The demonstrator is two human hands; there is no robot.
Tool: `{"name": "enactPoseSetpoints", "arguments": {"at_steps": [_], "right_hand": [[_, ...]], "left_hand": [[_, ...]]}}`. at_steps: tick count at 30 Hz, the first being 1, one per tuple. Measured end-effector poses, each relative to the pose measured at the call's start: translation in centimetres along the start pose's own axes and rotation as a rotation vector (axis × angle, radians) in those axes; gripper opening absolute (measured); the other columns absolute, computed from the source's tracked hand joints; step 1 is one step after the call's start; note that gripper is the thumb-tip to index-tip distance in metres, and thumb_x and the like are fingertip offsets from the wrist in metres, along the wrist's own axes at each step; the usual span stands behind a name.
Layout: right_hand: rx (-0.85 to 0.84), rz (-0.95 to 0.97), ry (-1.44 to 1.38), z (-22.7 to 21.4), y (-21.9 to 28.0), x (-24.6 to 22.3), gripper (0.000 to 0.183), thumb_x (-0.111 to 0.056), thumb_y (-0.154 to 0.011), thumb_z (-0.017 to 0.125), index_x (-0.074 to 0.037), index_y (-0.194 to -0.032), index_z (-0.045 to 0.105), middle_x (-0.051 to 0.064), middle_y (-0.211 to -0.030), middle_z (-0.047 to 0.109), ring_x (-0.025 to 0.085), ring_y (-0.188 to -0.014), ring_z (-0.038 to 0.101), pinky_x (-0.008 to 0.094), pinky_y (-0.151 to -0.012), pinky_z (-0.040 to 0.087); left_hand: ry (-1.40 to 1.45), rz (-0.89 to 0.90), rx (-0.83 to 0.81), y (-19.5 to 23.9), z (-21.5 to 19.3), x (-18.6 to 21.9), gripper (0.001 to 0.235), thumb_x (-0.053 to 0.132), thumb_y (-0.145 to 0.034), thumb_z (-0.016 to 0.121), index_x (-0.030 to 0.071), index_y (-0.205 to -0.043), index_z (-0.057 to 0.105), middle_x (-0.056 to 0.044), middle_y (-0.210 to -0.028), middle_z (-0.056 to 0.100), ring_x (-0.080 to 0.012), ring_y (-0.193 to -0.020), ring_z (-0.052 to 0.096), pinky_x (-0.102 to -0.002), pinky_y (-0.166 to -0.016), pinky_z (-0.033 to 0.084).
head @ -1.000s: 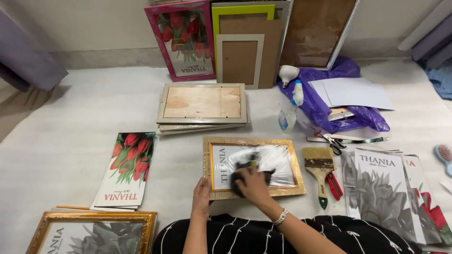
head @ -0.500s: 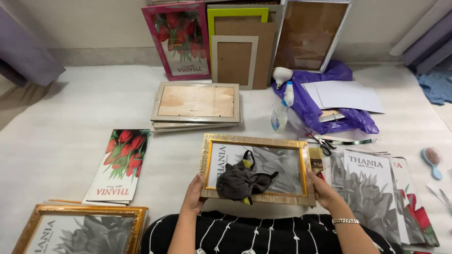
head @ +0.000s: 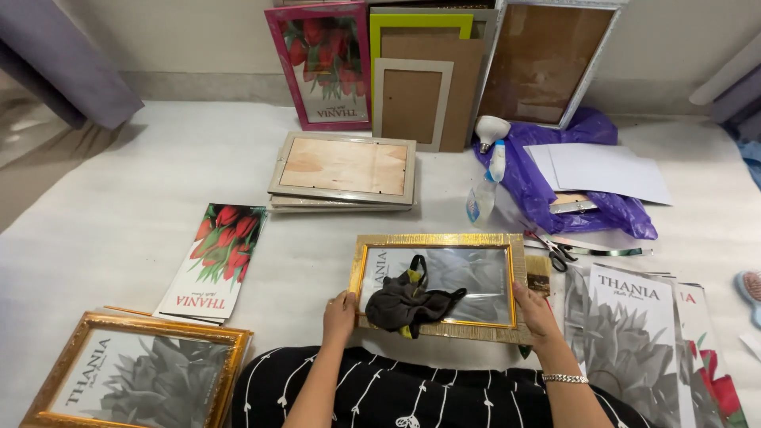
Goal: Cleaning and preparing picture frames and glass panels using a cloth and a brush
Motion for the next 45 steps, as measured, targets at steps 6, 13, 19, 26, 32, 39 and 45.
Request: {"name": "enactPoseSetpoints", "arguments": {"at_steps": [6,13,19,26,32,39,45], "right_hand": [[-0.016,-0.031,-0.013,-1.2,-3.3,3.5,0.072,-0.05,-0.097,0.068,0.006,-0.141,0.059,0.027,-0.146,0.054,0.038,-0.143,0.041,0.052,-0.12,0.028],[0.023,0.114,0.062,-2.1,-5.6,4.9,0.061,-0.038,-0.093,0.062,0.005,-0.135,0.063,0.023,-0.141,0.062,0.032,-0.134,0.054,0.041,-0.112,0.04],[0.001,0.167,0.008,-1.4,-5.0,4.1,0.057,-0.037,-0.098,0.059,0.005,-0.135,0.061,0.025,-0.134,0.064,0.036,-0.122,0.06,0.045,-0.099,0.049],[0.017,0.147,0.118,-1.1,-3.9,2.6,0.062,-0.044,-0.095,0.057,-0.003,-0.141,0.059,0.019,-0.149,0.057,0.033,-0.141,0.05,0.045,-0.114,0.04],[-0.04,0.12,-0.051,-1.5,-6.2,5.2,0.066,-0.05,-0.099,0.048,-0.001,-0.143,0.055,0.019,-0.144,0.056,0.03,-0.13,0.051,0.043,-0.109,0.039],[-0.295,0.161,-0.377,-1.7,-9.2,8.7,0.086,-0.077,-0.104,0.027,-0.003,-0.13,0.063,0.013,-0.102,0.067,0.023,-0.081,0.059,0.037,-0.067,0.045],[-0.117,0.233,-0.274,-0.8,-6.4,5.7,0.1,-0.086,-0.093,0.026,-0.013,-0.159,0.038,0.026,-0.153,0.046,0.046,-0.136,0.046,0.059,-0.109,0.042]], "left_hand": [[-0.233,0.628,0.297,10.9,0.3,16.4,0.057,0.058,-0.101,0.052,0.013,-0.133,0.065,-0.025,-0.142,0.053,-0.0479,-0.13,0.052,-0.059,-0.102,0.044],[-0.442,0.824,0.07,14.4,9.0,18.4,0.044,0.037,-0.093,0.066,0.017,-0.132,0.063,-0.013,-0.143,0.048,-0.0401,-0.131,0.04,-0.061,-0.108,0.032],[-0.587,0.558,0.096,7.2,0.8,9.1,0.043,0.023,-0.082,0.077,0.018,-0.124,0.067,-0.008,-0.127,0.064,-0.0326,-0.111,0.063,-0.051,-0.086,0.055],[-0.562,0.429,0.121,9.1,5.7,9.9,0.058,0.028,-0.096,0.065,0.017,-0.149,0.043,-0.02,-0.146,0.044,-0.0451,-0.118,0.048,-0.061,-0.098,0.045],[-0.332,0.947,0.316,21.7,12.3,23.5,0.042,0.02,-0.084,0.076,0.008,-0.122,0.062,-0.017,-0.125,0.056,-0.0413,-0.101,0.053,-0.055,-0.083,0.047],[-0.534,1.198,0.19,20.1,12.5,21.8,0.039,0.025,-0.087,0.072,0.022,-0.125,0.064,-0.004,-0.131,0.052,-0.0312,-0.107,0.047,-0.045,-0.091,0.045],[-0.671,0.501,-0.135,8.3,2.8,8.0,0.041,0.037,-0.095,0.068,0.036,-0.132,0.051,0.002,-0.148,0.04,-0.0452,-0.137,0.038,-0.069,-0.104,0.042]]}}
Point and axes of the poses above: each hand's wrist, its own y-axis away from the middle knuckle, its own z-axis out of the palm, x = y × z, the point moved 8 cm from there along -y, towards the middle knuckle
